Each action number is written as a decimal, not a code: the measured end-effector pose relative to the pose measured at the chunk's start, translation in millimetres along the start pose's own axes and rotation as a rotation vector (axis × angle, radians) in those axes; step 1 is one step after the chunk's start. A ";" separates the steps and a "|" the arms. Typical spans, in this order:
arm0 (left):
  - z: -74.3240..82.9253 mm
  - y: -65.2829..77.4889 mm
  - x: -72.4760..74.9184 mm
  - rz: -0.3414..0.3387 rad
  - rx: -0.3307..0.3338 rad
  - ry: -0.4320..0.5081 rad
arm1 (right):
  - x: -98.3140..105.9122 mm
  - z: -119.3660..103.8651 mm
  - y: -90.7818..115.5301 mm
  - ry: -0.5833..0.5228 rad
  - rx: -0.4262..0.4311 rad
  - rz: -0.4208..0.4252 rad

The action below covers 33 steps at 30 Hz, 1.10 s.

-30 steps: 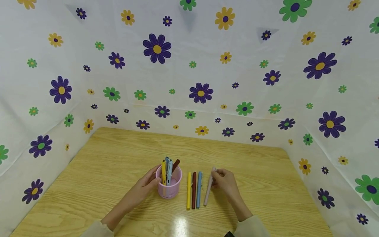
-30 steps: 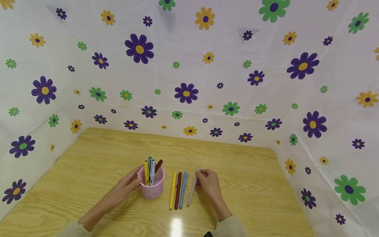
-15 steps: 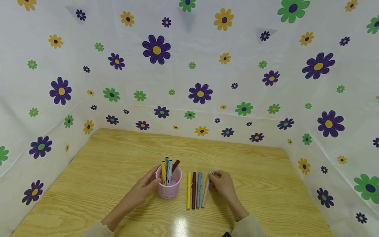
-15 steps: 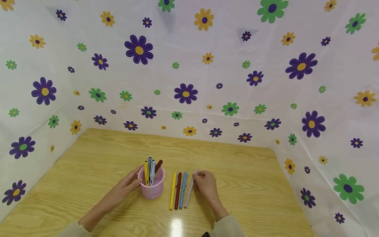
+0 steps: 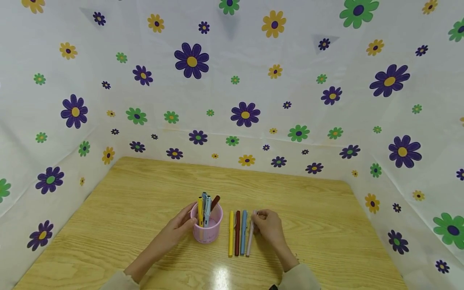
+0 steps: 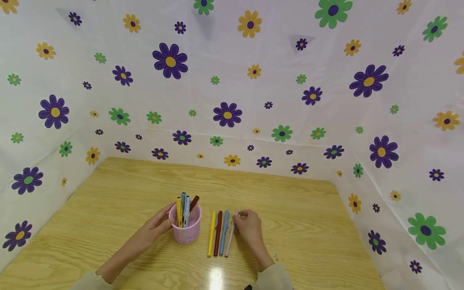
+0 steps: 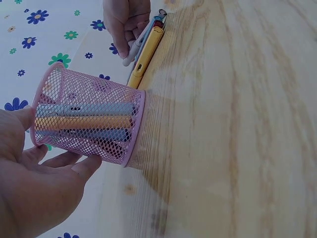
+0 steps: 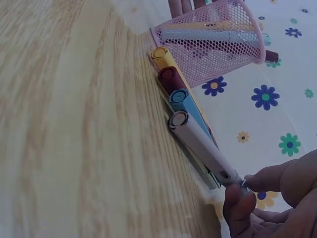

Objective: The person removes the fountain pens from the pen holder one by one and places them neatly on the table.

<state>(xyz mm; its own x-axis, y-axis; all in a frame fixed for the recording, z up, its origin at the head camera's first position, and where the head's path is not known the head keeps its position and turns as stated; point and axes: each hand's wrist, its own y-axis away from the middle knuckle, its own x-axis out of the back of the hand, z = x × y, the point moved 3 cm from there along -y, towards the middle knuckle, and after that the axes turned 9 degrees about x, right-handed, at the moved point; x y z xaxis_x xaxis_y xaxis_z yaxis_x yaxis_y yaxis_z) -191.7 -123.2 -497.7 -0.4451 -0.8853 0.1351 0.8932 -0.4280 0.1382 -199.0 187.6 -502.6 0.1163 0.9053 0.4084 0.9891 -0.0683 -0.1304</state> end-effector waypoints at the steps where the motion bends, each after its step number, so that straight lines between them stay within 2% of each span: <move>1: 0.1 0.2 -0.1 0.001 0.000 -0.001 | -0.1 -0.3 0.0 0.005 0.001 -0.001; 10: -1.2 0.2 -0.5 0.000 0.007 0.000 | -2.4 2.3 -0.9 0.052 -0.012 -0.002; 21: -1.1 -1.3 0.3 0.004 0.012 -0.001 | -2.9 3.6 -2.2 0.048 -0.034 0.020; 29: 1.1 -0.6 -0.7 0.005 0.010 0.008 | -1.0 -2.2 -2.5 0.087 0.018 0.055; 33: 0.9 -0.9 -0.9 -0.001 0.012 0.015 | -2.0 -7.3 -2.3 0.061 0.022 0.069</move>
<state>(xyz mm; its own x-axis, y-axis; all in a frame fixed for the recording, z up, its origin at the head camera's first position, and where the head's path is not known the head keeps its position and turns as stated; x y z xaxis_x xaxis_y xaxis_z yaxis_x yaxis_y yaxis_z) -192.2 -121.8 -497.0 -0.4450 -0.8874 0.1202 0.8917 -0.4268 0.1504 -200.9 182.9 -496.5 0.1904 0.8716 0.4517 0.9763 -0.1200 -0.1800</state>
